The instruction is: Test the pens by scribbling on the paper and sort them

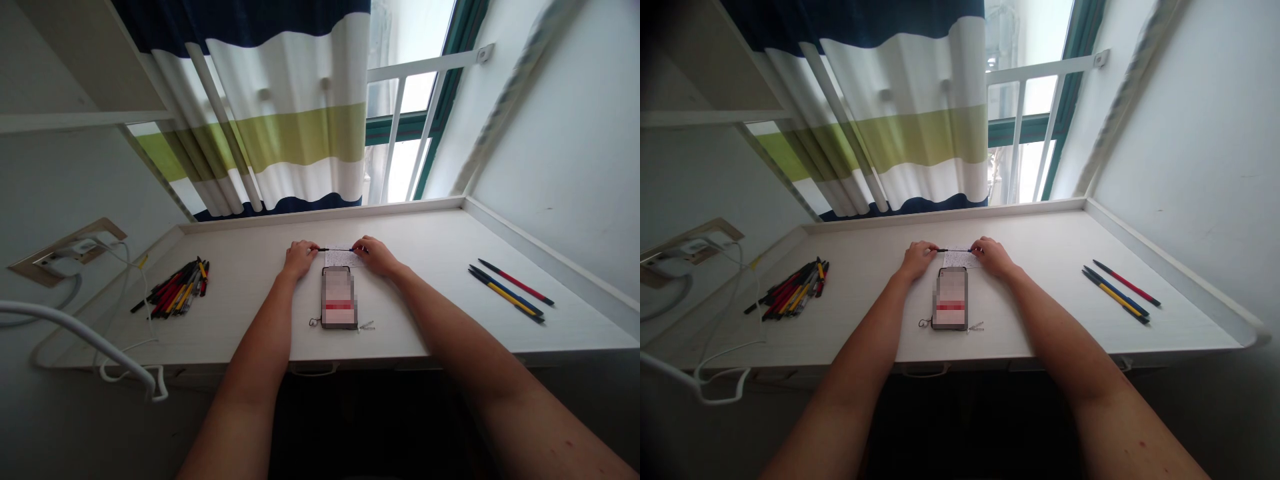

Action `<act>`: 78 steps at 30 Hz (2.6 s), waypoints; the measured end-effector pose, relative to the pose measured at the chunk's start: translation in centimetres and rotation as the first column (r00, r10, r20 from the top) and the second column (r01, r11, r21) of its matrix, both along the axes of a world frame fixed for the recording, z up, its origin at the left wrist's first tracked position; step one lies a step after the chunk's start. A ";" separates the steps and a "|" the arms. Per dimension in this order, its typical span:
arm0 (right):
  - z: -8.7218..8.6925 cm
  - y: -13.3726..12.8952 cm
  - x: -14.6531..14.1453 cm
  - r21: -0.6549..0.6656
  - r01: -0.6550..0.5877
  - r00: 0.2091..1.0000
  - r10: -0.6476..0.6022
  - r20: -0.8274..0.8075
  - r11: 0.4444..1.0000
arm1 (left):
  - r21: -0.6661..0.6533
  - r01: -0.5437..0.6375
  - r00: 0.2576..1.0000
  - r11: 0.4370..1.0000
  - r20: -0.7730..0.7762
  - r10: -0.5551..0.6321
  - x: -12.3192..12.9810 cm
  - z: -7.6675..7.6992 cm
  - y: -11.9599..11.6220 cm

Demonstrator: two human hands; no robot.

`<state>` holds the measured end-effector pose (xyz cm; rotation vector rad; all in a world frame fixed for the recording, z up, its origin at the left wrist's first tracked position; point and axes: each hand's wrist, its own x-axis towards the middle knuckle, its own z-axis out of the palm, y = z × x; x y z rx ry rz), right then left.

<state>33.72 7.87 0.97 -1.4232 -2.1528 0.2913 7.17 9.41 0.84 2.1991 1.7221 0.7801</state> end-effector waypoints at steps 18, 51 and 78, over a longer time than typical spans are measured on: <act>0.2 0.1 -0.2 0.021 0.009 0.999 -0.010 0.045 1.000 | 0.085 0.110 0.992 0.990 0.059 -0.115 0.7 0.7 -0.5; -0.3 -1.0 -3.8 -0.178 -0.284 0.508 -0.010 -0.861 0.942 | -0.009 0.358 0.379 0.934 0.915 -0.137 5.9 0.8 -2.0; 0.1 -1.5 -3.1 -0.146 -0.227 0.674 0.047 -0.737 0.963 | 0.017 0.358 0.395 0.933 0.903 -0.168 5.7 0.7 -2.2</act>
